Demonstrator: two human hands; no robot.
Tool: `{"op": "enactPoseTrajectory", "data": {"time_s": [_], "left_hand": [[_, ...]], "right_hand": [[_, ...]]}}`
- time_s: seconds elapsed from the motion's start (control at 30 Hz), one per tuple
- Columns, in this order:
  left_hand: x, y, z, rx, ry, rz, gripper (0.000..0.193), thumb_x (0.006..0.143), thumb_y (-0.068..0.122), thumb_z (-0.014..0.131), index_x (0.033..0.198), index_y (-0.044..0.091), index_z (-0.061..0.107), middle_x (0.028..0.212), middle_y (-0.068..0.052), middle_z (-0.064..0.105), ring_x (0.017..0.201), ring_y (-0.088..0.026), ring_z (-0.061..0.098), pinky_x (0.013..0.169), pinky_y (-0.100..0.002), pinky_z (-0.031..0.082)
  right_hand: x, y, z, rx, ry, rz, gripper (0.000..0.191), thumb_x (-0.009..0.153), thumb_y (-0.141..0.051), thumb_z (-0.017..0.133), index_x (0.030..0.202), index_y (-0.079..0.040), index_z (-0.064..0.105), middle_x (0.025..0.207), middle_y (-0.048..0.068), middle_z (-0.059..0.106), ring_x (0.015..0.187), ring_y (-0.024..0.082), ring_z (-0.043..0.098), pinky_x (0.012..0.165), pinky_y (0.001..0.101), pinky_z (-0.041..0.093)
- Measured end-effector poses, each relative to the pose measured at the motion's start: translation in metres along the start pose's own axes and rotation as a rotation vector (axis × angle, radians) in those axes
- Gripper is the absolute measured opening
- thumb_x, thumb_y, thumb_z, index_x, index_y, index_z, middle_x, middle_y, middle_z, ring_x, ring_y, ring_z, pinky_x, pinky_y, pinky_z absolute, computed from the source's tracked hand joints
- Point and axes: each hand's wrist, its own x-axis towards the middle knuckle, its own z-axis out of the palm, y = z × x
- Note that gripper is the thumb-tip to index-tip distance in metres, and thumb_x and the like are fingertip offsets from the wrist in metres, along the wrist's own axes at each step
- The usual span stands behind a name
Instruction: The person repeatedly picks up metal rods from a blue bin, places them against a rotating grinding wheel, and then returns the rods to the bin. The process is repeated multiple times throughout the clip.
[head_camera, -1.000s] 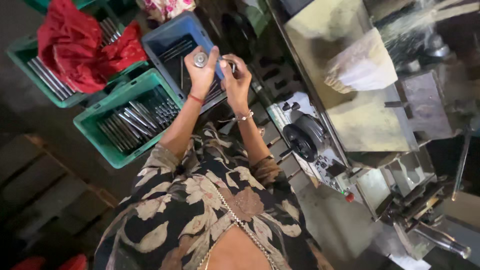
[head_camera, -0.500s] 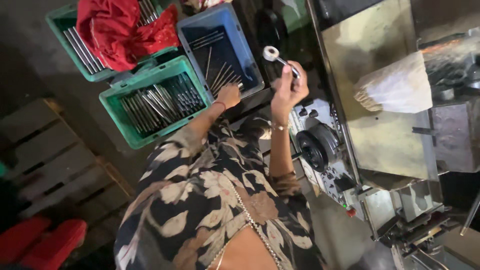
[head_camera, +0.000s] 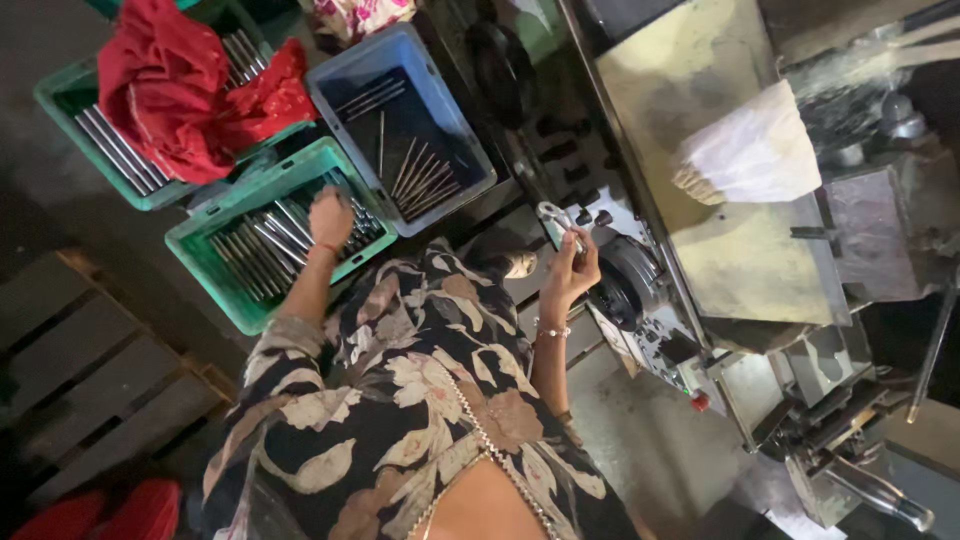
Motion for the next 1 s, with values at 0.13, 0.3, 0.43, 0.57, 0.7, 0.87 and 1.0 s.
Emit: {"op": "enactPoseTrajectory", "data": {"time_s": [0.13, 0.3, 0.43, 0.57, 0.7, 0.87, 1.0], "left_hand": [[0.008, -0.008, 0.002, 0.345, -0.124, 0.270, 0.041, 0.073, 0.010, 0.068, 0.114, 0.006, 0.071, 0.118, -0.030, 0.064, 0.102, -0.057, 0.062, 0.082, -0.058, 0.054], [0.026, -0.010, -0.004, 0.243, -0.367, 0.206, 0.032, 0.088, 0.011, 0.064, 0.117, 0.003, 0.071, 0.119, -0.030, 0.068, 0.112, -0.047, 0.065, 0.099, -0.053, 0.052], [0.042, -0.015, -0.017, 0.336, -0.570, 0.302, 0.034, 0.085, 0.020, 0.071, 0.114, 0.003, 0.071, 0.117, -0.028, 0.068, 0.114, -0.044, 0.064, 0.098, -0.051, 0.052], [0.041, -0.015, -0.019, 0.290, -0.539, 0.336, 0.031, 0.093, 0.017, 0.058, 0.122, 0.009, 0.066, 0.116, -0.030, 0.066, 0.110, -0.048, 0.062, 0.092, -0.056, 0.051], [0.048, -0.017, -0.030, 0.116, -0.083, 0.249, 0.019, 0.109, 0.017, 0.053, 0.113, 0.004, 0.065, 0.097, -0.033, 0.068, 0.093, -0.053, 0.065, 0.080, -0.060, 0.051], [0.077, -0.027, -0.078, -0.228, -0.150, 0.276, 0.023, 0.101, 0.020, 0.067, 0.107, -0.001, 0.073, 0.089, -0.017, 0.076, 0.084, -0.027, 0.076, 0.079, -0.040, 0.058], [0.071, -0.011, -0.103, -1.027, -0.556, 0.202, 0.030, 0.100, 0.014, 0.073, 0.120, -0.006, 0.065, 0.106, -0.011, 0.072, 0.100, -0.023, 0.073, 0.083, -0.025, 0.053]], "right_hand": [[-0.008, 0.008, -0.010, -0.126, 0.034, -0.026, 0.024, 0.103, -0.020, 0.068, 0.114, 0.001, 0.070, 0.069, -0.007, 0.053, 0.057, 0.000, 0.043, 0.050, 0.0203, 0.034], [-0.015, 0.018, -0.010, -0.153, 0.053, 0.003, 0.022, 0.102, -0.019, 0.069, 0.113, 0.000, 0.071, 0.067, -0.008, 0.051, 0.056, 0.000, 0.041, 0.049, 0.0206, 0.030], [-0.023, 0.027, -0.002, -0.024, 0.034, 0.070, 0.021, 0.102, -0.017, 0.069, 0.113, -0.001, 0.071, 0.068, -0.008, 0.051, 0.056, 0.000, 0.041, 0.049, 0.0207, 0.030], [-0.028, 0.031, 0.005, 0.022, 0.031, 0.068, 0.020, 0.101, -0.017, 0.069, 0.113, -0.001, 0.071, 0.068, -0.008, 0.051, 0.055, 0.001, 0.043, 0.049, 0.0215, 0.033], [-0.028, 0.036, 0.005, 0.046, 0.053, 0.108, 0.020, 0.101, -0.017, 0.069, 0.113, -0.001, 0.071, 0.071, -0.008, 0.052, 0.055, 0.001, 0.042, 0.048, 0.0213, 0.032], [-0.022, 0.045, 0.004, 0.021, 0.037, 0.114, 0.021, 0.101, -0.018, 0.069, 0.113, -0.001, 0.072, 0.068, -0.008, 0.050, 0.054, 0.001, 0.040, 0.047, 0.0210, 0.030], [-0.020, 0.045, 0.011, -0.044, 0.033, 0.004, 0.021, 0.103, -0.018, 0.069, 0.114, -0.001, 0.073, 0.080, -0.008, 0.060, 0.065, 0.001, 0.048, 0.055, 0.0207, 0.037]]}}
